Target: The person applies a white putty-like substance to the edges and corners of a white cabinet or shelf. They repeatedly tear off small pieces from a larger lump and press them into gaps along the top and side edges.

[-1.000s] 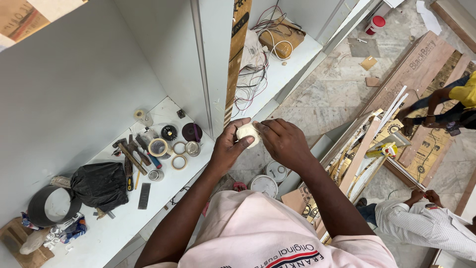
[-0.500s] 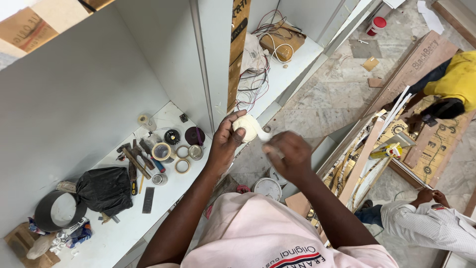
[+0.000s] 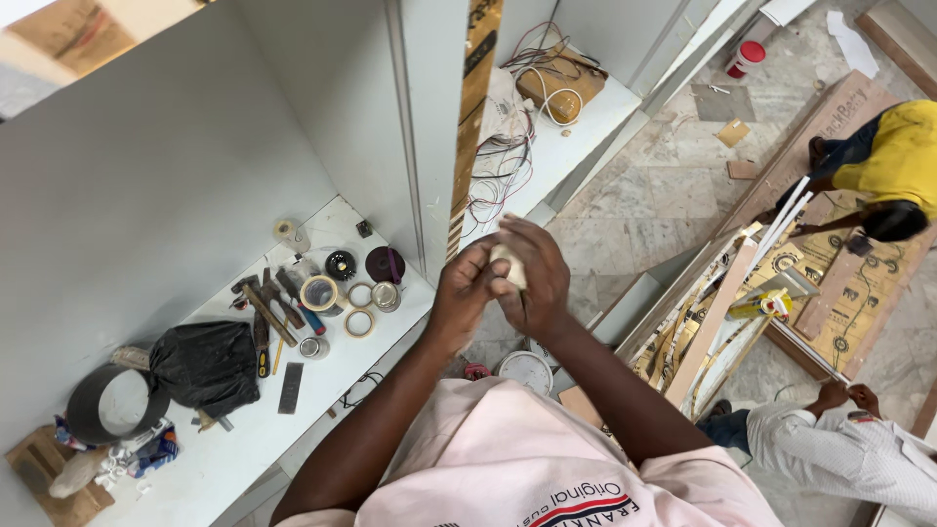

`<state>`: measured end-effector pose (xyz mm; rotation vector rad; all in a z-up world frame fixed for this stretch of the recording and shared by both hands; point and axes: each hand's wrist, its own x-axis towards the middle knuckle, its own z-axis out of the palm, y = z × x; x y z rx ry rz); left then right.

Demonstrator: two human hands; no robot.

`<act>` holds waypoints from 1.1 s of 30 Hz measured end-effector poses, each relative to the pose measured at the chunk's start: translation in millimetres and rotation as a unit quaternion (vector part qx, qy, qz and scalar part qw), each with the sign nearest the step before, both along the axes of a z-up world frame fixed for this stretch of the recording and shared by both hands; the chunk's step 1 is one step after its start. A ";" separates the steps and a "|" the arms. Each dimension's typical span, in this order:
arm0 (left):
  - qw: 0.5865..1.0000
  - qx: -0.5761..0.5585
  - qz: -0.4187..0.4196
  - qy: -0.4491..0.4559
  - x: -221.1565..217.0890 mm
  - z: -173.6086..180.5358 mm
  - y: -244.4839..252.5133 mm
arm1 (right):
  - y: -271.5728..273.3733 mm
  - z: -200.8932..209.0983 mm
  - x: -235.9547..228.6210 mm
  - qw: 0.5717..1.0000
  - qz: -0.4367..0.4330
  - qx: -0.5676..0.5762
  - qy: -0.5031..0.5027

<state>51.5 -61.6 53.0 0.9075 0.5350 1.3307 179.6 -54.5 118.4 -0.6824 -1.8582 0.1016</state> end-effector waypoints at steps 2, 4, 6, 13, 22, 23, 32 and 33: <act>0.989 -0.142 0.027 -0.022 10.1 -10.6 -8.5 | -0.7 -12.4 -0.3 0.999 -0.042 0.017 -0.021; 0.976 -0.207 0.050 -0.054 18.8 -22.5 -13.1 | 3.3 -19.3 1.8 0.996 -0.058 0.037 -0.052; 0.972 -0.208 0.063 -0.092 27.0 -38.0 -16.8 | 2.1 -24.2 7.9 0.993 -0.056 0.048 -0.096; 0.952 -0.306 0.019 -0.017 34.6 -53.1 -17.5 | -3.2 -43.9 18.4 0.991 -0.077 -0.023 -0.110; 0.928 -0.369 0.037 -0.036 13.6 -74.9 -4.2 | -1.2 -74.4 10.4 0.937 -0.039 -0.306 -0.164; 0.916 -0.396 0.034 -0.047 15.3 -76.3 -5.3 | -5.4 -73.6 6.2 0.933 -0.032 -0.298 -0.199; 0.968 -0.221 0.107 -0.051 0.6 -134.0 26.7 | 9.7 -81.2 -5.6 0.934 -0.025 -0.161 -0.317; 0.977 -0.160 0.142 -0.001 -6.8 -141.1 34.6 | 7.1 -88.5 -6.6 0.939 -0.026 -0.166 -0.299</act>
